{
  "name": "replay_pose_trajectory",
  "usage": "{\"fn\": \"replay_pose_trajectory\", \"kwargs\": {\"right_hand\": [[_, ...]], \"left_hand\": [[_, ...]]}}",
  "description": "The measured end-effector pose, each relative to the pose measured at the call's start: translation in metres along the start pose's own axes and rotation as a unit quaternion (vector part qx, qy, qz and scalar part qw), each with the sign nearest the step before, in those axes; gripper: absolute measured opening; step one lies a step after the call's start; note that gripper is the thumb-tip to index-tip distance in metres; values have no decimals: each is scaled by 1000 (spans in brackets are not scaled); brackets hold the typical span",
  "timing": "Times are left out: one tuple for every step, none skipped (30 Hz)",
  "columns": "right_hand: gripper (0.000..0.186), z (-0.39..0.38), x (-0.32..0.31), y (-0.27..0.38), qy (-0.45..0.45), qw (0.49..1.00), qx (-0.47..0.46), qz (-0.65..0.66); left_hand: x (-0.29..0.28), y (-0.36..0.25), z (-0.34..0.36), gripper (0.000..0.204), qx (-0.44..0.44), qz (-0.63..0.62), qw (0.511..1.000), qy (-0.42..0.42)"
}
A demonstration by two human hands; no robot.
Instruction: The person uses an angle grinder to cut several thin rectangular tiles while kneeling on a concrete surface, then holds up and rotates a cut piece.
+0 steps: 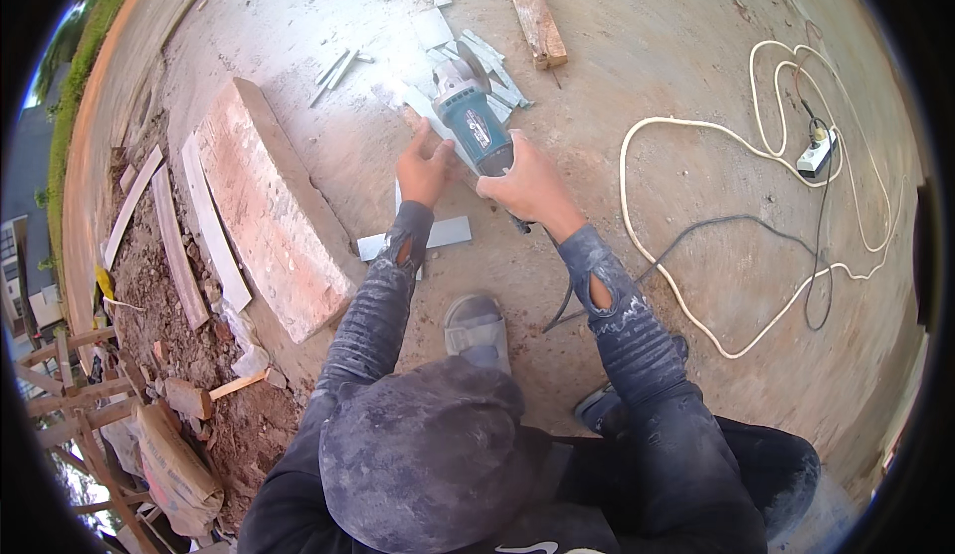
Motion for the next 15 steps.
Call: {"fn": "replay_pose_trajectory", "kwargs": {"right_hand": [[61,7,8,6,4,1000,4,-17],[62,14,18,15,13,999,5,-30],[62,20,27,30,20,999,-6,-27],[62,26,34,41,26,999,-12,-27],[63,32,37,30,27,999,1,-41],[63,37,41,33,34,998,2,-47],[64,41,45,37,42,998,3,-53],[65,45,51,45,52,997,-1,-58],[66,49,56,46,47,997,-1,-59],[67,53,61,47,42,997,-2,-61],[68,55,64,50,40,997,-6,-62],[68,57,67,51,42,997,-9,-60],[68,58,69,52,44,997,-12,-59],[68,60,69,50,46,997,-12,-61],[67,62,69,48,48,997,-10,-61]], "left_hand": [[-4,6,8,51,38,81,996,-15],[-15,19,16,49,68,96,993,-22],[-30,28,23,48,100,113,988,-30],[-35,30,27,46,130,127,983,-33],[-11,29,15,35,154,11,988,-28],[-9,35,8,32,134,-2,990,-53],[-9,41,2,29,114,-14,990,-78],[-15,42,-1,26,97,-24,989,-108],[-12,43,-1,23,104,-30,989,-99],[-9,44,-1,19,110,-35,989,-92],[-11,44,-1,16,118,-40,988,-89],[-12,44,-1,13,124,-45,987,-86],[-14,43,-1,13,141,-39,986,-81],[-10,38,-2,12,156,-36,984,-74],[-6,34,-4,12,171,-33,982,-68]]}}
Point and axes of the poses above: each hand's wrist, its own z-axis towards the middle knuckle, its own x-axis out of the palm, y = z × x, the point moved 6 cm from there along z, towards the middle knuckle, and after that the axes turned 6 degrees about -z, right-handed, at the moved point
